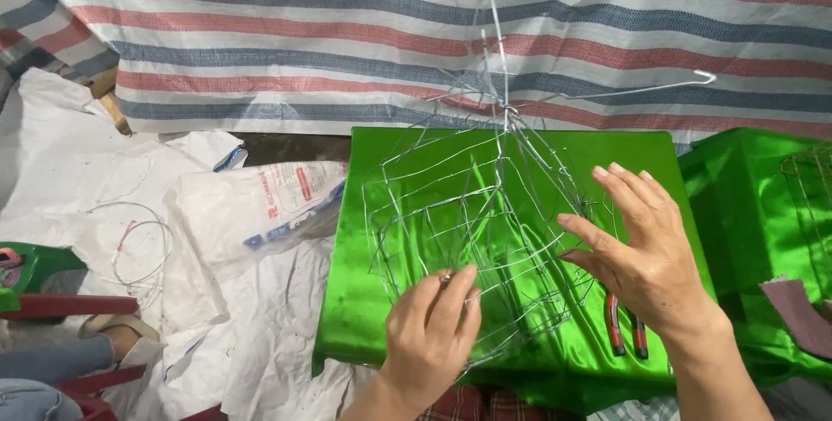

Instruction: Assembling a wire cage by manually bending and intertwining thin metal wires.

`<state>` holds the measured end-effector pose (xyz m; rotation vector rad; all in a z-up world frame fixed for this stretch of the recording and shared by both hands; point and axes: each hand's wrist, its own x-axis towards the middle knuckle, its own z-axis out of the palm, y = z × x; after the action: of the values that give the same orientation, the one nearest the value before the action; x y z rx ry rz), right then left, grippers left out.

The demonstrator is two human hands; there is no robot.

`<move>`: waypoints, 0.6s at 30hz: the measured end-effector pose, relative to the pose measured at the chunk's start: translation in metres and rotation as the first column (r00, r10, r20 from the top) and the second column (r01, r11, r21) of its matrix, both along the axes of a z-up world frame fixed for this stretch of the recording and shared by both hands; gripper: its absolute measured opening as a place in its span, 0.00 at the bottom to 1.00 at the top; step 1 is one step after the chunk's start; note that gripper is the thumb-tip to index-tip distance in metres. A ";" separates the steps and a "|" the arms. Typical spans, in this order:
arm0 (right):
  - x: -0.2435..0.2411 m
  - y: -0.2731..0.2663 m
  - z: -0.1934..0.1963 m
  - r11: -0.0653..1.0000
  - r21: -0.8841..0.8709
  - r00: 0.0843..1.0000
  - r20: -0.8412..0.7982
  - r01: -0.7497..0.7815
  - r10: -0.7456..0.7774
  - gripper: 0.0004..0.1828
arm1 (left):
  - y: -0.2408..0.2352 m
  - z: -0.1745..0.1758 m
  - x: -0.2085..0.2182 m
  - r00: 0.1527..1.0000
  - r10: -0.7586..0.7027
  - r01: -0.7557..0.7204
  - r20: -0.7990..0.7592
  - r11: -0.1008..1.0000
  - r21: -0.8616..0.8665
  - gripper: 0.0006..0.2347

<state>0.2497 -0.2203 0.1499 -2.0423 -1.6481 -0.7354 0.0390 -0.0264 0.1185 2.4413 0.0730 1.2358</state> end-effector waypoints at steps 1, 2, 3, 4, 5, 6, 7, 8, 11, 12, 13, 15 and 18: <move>0.001 0.001 0.000 1.000 0.002 1.000 0.000 0.005 -0.005 0.35 | -0.002 0.003 -0.001 1.000 -0.005 0.005 0.000 1.000 0.002 0.18; 0.001 0.002 0.001 1.000 -0.002 1.000 0.008 0.000 0.000 0.35 | -0.004 0.006 -0.003 1.000 0.022 -0.022 0.009 1.000 0.017 0.17; 0.002 0.003 0.001 1.000 -0.006 1.000 0.016 -0.006 0.006 0.35 | -0.006 0.009 -0.005 0.999 0.049 -0.050 0.018 0.998 0.032 0.16; 0.003 0.005 0.001 1.000 -0.004 1.000 0.016 -0.001 0.001 0.35 | -0.009 0.007 -0.005 0.999 0.044 -0.045 0.017 0.998 0.033 0.16; 0.004 0.007 0.001 1.000 -0.009 1.000 0.028 -0.008 0.008 0.34 | -0.012 0.004 -0.004 0.998 0.059 -0.060 0.014 0.998 0.034 0.16; 0.006 0.009 0.001 1.000 -0.013 0.999 0.041 -0.015 0.016 0.33 | -0.015 0.001 -0.004 0.997 0.074 -0.075 0.011 0.997 0.034 0.17; 0.007 0.009 0.001 1.000 -0.013 0.999 0.040 -0.012 0.012 0.33 | -0.016 0.003 -0.005 0.997 0.071 -0.071 0.011 0.997 0.035 0.17; 0.008 0.009 0.001 1.000 -0.018 0.999 0.047 -0.013 0.014 0.33 | -0.018 0.005 -0.006 0.997 0.075 -0.075 0.008 0.995 0.058 0.17; 0.012 0.009 0.000 1.000 -0.030 0.998 0.055 -0.010 0.012 0.37 | -0.022 0.013 -0.004 0.998 0.056 -0.057 0.016 0.995 0.076 0.16; 0.013 0.009 -0.002 0.999 -0.038 0.998 0.055 -0.007 0.010 0.42 | -0.023 0.015 -0.003 0.999 0.035 -0.037 0.025 0.997 0.068 0.14; 0.015 0.009 -0.003 0.999 -0.037 0.998 0.055 -0.003 0.005 0.42 | -0.024 0.015 -0.003 0.999 0.031 -0.033 0.025 0.997 0.069 0.14; 0.017 0.010 -0.005 0.998 -0.057 0.998 0.066 0.005 -0.002 0.46 | -0.026 0.016 -0.003 0.999 0.033 -0.032 -0.019 0.997 0.071 0.14; 0.016 0.011 -0.009 0.997 -0.070 0.999 0.052 0.019 -0.016 0.49 | -0.023 0.015 -0.002 0.999 0.048 -0.047 -0.008 0.996 0.076 0.14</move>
<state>0.2654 -0.2092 0.1410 -2.1052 -1.7095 -0.7521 0.0373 -0.0490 0.1332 2.5246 0.0886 1.2681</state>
